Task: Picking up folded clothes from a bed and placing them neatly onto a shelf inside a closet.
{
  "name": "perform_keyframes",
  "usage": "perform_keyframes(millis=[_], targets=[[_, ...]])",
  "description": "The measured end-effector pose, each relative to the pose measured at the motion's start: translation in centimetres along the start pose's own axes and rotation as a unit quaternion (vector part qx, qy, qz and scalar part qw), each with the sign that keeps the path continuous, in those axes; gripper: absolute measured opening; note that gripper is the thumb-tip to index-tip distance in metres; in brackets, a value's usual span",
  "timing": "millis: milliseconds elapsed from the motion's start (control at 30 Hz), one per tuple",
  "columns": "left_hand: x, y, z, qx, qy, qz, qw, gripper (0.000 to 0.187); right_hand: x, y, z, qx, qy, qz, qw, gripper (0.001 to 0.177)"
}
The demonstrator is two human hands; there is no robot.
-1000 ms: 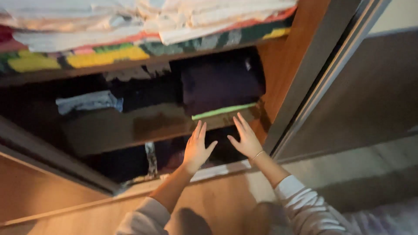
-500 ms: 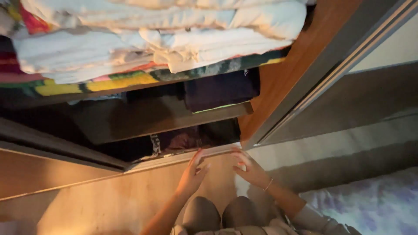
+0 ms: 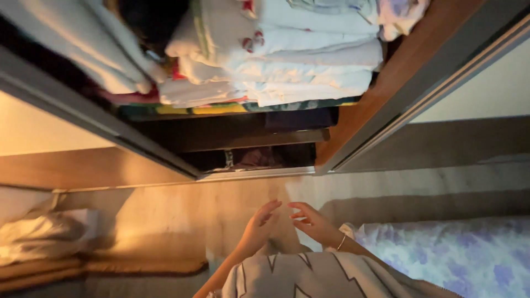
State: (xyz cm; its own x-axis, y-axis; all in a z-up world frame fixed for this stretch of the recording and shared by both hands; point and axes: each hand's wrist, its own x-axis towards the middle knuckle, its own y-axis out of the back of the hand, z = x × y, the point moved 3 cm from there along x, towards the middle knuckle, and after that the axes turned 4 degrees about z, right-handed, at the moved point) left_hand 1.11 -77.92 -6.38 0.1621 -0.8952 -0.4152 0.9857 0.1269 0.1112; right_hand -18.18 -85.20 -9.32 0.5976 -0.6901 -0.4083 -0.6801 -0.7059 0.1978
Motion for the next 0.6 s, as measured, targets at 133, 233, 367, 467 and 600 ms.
perform_keyframes(millis=[133, 233, 367, 467, 600], targets=[[-4.3, 0.5, 3.9, 0.0, 0.007, 0.053, 0.999, 0.038, -1.7, 0.6, -2.6, -0.015, 0.064, -0.033, 0.997, 0.047], [-7.4, 0.1, 4.7, 0.012, 0.005, 0.105, 0.994, 0.041, -2.8, 1.7, -4.5, -0.036, 0.099, -0.097, 0.99, 0.049], [-11.8, -1.8, 2.1, -0.086, -0.044, 0.221, 0.97, 0.033, -4.1, 1.7, -6.1, -0.038, 0.12, -0.221, 0.967, 0.049], [-14.7, -4.0, -0.8, -0.142, -0.058, 0.301, 0.941, 0.031, -6.0, 1.3, -8.7, -0.078, 0.155, -0.299, 0.938, 0.045], [-21.3, -7.6, 0.0, -0.226, -0.034, 0.384, 0.895, 0.03, -7.7, -1.2, -8.9, -0.119, 0.173, -0.383, 0.9, 0.039]])
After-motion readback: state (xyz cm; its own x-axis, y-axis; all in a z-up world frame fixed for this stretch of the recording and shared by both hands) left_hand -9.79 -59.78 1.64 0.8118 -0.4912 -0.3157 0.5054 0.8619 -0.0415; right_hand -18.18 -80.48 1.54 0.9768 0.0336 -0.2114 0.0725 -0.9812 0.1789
